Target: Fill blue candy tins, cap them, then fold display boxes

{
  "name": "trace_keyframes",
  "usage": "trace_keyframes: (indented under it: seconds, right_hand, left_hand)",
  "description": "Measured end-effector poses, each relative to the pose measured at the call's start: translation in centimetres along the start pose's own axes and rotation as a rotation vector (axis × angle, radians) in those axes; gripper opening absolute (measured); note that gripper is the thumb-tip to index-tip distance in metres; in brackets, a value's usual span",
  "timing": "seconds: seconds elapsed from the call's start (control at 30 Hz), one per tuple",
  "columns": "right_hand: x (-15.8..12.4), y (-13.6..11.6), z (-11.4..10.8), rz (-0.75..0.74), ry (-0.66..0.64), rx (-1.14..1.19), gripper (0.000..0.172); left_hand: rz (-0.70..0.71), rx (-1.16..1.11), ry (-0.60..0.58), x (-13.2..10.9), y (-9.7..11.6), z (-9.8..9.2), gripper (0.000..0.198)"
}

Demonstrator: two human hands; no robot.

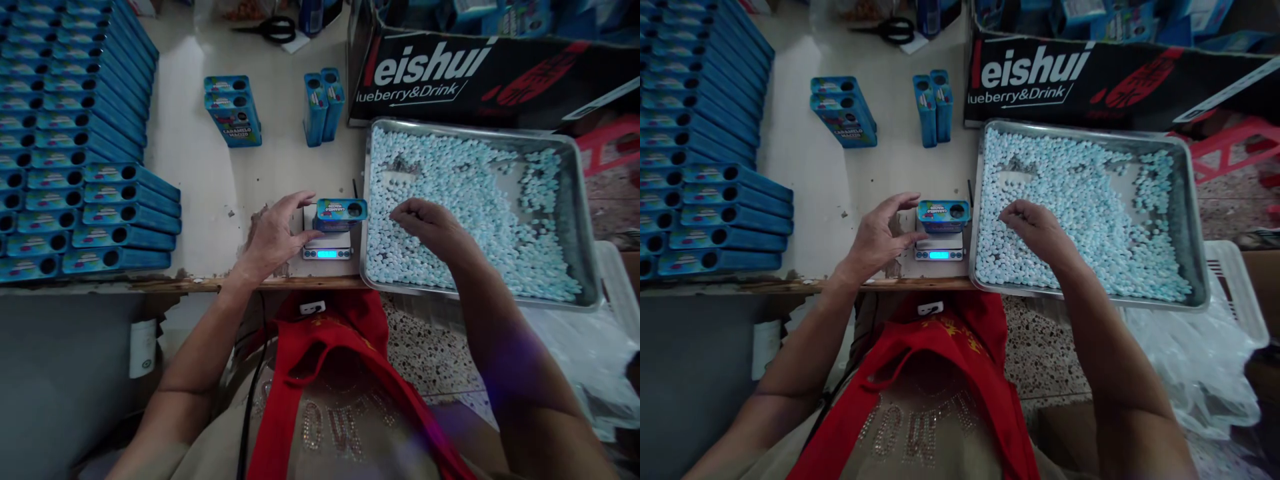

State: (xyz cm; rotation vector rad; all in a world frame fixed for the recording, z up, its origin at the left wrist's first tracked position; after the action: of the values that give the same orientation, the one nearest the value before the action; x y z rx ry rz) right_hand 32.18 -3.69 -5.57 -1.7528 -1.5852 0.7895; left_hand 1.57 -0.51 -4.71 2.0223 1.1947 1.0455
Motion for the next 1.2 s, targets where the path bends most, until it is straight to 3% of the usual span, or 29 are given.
trace_keyframes:
  seconds: [0.1,0.17,0.3,0.37,0.5,0.6,0.7,0.77,0.87,0.93,1.03,1.1,1.2]
  right_hand:
    - [0.0,-1.3,-0.8,-0.058,-0.035,-0.241,0.025]
    - [0.0,-2.7,-1.2,-0.131,0.037,-0.286,0.024]
    - [0.3,-5.7,-0.8,-0.144,0.219,-0.033,0.022]
    - [0.6,-7.3,0.3,-0.165,0.208,0.025,0.020]
    - [0.8,-10.5,2.5,-0.315,0.103,-0.137,0.020]
    - [1.0,-11.7,3.0,-0.364,0.055,-0.143,0.026]
    - [2.8,-11.5,1.4,-0.281,0.218,0.003,0.035]
    - [5.4,-11.3,0.3,-0.269,0.360,0.010,0.038]
    - [10.8,-12.2,1.4,-0.371,0.357,-0.137,0.032]
    - [14.2,-14.0,4.1,-0.478,0.271,-0.231,0.032]
    - [17.1,-17.9,9.9,-0.655,0.134,-0.322,0.034]
    - [17.9,-20.3,14.0,-0.737,0.060,-0.392,0.034]
    - [19.1,-21.9,19.1,-0.742,-0.006,-0.511,0.030]
  left_hand:
    - [-0.014,-0.032,-0.013,0.1,0.1,1.1,0.060]
    - [-0.016,-0.043,-0.021,0.3,0.4,1.7,0.060]
    - [-0.011,-0.059,-0.007,0.7,1.0,2.0,0.061]
    - [-0.016,-0.065,0.002,0.8,1.1,1.9,0.060]
    - [-0.011,-0.069,0.039,1.2,1.4,2.0,0.059]
    - [0.038,-0.080,-0.008,1.7,2.2,2.8,0.050]
    - [0.078,-0.056,-0.081,2.9,2.6,2.5,0.037]
    - [0.051,0.023,-0.054,4.5,1.8,0.0,0.033]
    - [-0.025,0.235,0.078,8.2,-0.9,-7.3,0.036]
    - [-0.085,0.413,0.140,10.6,-3.2,-13.3,0.040]
    - [-0.234,0.600,0.089,12.7,-7.2,-20.9,0.046]
    - [-0.298,0.633,0.006,12.6,-9.5,-24.0,0.053]
    - [-0.331,0.602,-0.158,10.8,-11.9,-25.7,0.061]
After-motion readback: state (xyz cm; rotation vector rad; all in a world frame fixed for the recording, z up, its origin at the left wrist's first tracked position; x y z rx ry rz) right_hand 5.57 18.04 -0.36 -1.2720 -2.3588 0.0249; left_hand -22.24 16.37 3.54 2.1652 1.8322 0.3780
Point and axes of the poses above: each hand's wrist, its own x-axis towards the middle knuckle, its own z-axis out of the palm, y = z × x, the point moved 6 cm from there along x, towards the middle knuckle, and after that the axes turned 10 degrees about y, right-handed, at the moved point
